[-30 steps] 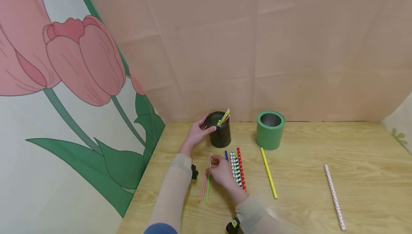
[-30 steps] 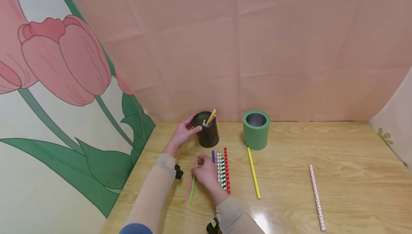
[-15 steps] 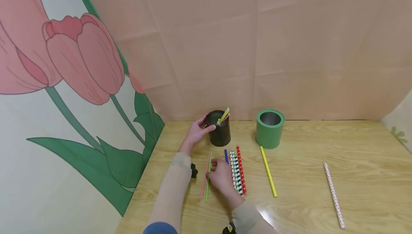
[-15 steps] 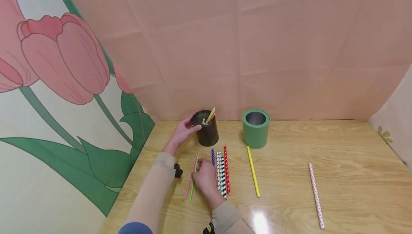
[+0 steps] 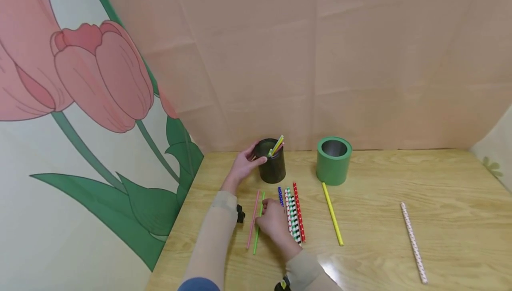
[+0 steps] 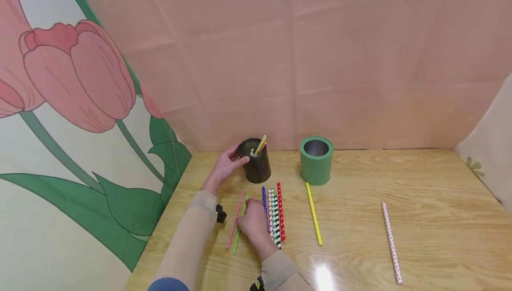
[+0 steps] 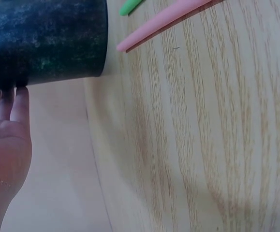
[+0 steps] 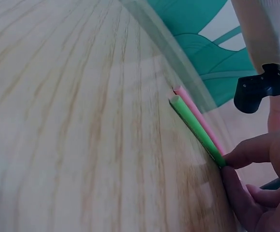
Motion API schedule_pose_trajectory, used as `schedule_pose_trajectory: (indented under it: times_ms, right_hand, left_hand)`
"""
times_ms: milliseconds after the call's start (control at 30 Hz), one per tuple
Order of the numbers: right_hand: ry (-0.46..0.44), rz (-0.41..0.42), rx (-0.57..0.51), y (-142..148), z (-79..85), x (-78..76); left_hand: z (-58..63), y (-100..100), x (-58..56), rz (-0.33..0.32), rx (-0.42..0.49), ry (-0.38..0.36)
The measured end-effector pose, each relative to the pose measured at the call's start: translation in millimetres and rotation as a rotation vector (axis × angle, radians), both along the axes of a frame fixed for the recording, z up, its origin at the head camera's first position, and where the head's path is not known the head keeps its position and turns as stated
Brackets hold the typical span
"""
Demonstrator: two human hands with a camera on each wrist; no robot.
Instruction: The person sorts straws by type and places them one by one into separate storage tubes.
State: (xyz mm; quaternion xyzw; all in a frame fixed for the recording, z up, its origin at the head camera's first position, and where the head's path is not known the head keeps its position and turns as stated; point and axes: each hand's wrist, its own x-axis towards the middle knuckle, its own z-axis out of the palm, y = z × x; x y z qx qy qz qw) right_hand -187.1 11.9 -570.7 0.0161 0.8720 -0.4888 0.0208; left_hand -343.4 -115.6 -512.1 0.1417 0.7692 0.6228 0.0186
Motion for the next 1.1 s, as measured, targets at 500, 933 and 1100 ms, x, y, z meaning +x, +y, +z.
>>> schedule_pose_trajectory:
  times_ms: [500,933,1100]
  right_hand:
    - [-0.014,0.048,-0.093,18,1.3,-20.0]
    - [-0.074,0.078,-0.096,33,3.8,-33.0]
    - [-0.086,0.078,-0.090,34,3.8,-34.5]
  left_hand:
    - [-4.0,7,-14.1,0.046,0.016,0.011]
    - [-4.2,10,-16.0,0.051,0.031,0.015]
    - [-4.8,10,-16.5,0.055,0.030,0.011]
